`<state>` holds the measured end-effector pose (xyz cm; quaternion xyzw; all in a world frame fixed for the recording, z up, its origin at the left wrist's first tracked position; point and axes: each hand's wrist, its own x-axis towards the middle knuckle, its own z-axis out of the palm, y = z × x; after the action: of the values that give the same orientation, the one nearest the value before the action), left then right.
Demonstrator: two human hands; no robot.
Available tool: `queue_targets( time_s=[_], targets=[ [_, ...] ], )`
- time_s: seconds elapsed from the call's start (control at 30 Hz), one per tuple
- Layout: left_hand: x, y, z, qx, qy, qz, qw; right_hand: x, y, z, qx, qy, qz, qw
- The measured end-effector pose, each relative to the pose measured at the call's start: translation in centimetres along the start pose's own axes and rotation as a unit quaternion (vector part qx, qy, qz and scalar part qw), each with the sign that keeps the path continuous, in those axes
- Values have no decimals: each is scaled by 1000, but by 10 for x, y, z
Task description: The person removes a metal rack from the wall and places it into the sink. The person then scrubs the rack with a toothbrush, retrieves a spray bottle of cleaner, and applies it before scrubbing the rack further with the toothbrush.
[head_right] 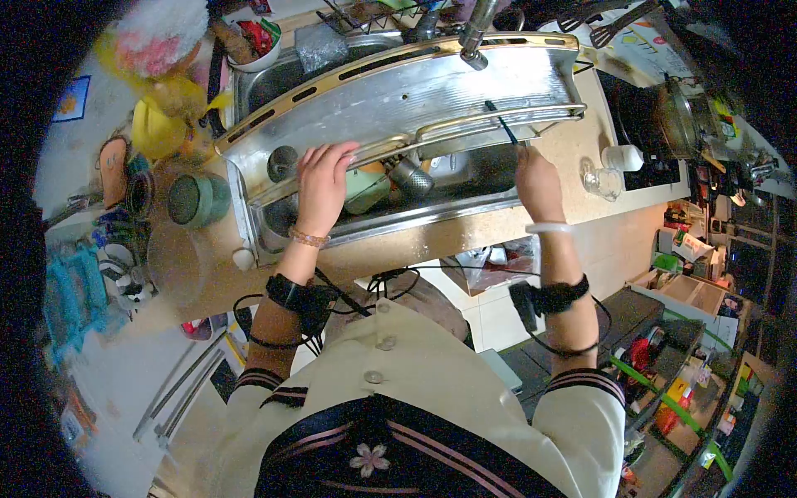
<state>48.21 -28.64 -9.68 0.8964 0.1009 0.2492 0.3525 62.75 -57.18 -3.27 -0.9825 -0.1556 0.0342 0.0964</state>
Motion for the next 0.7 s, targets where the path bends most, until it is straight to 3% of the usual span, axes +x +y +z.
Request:
queue_targets(
  time_s=[0.03,0.13,0.17,0.27,0.4,0.47,0.5,0.6,0.63,0.67,0.7],
  targets=[
    [0,1,-3,0,-4,-1,1000,3,-7,8,-9,25,6,1000],
    [2,4,-5,-5,-9,-2,1000,1,-27,21,42,1,-118,992],
    [2,3,-4,-9,-8,-1,1000,8,-24,23,-39,-40,-141,988],
    [1,1,-1,-17,-2,7,1000,26,-4,17,-2,5,-68,998],
    [1,4,-4,1,-2,2,1000,18,-3,38,-95,-49,-191,976],
    [0,1,-3,-5,1,5,1000,31,15,24,-48,-58,-69,995],
    [0,1,-1,-9,5,5,1000,28,17,30,-25,-32,-55,998],
    [-1,1,0,-6,8,2,1000,14,7,52,-6,-31,-188,982],
    [-2,0,1,-10,9,4,1000,12,7,38,-42,15,-190,981],
    [-2,0,3,-10,12,3,1000,30,40,39,-49,-56,-122,990],
    [-2,-2,3,-8,15,2,1000,32,31,32,-15,-70,-68,995]
  ],
)
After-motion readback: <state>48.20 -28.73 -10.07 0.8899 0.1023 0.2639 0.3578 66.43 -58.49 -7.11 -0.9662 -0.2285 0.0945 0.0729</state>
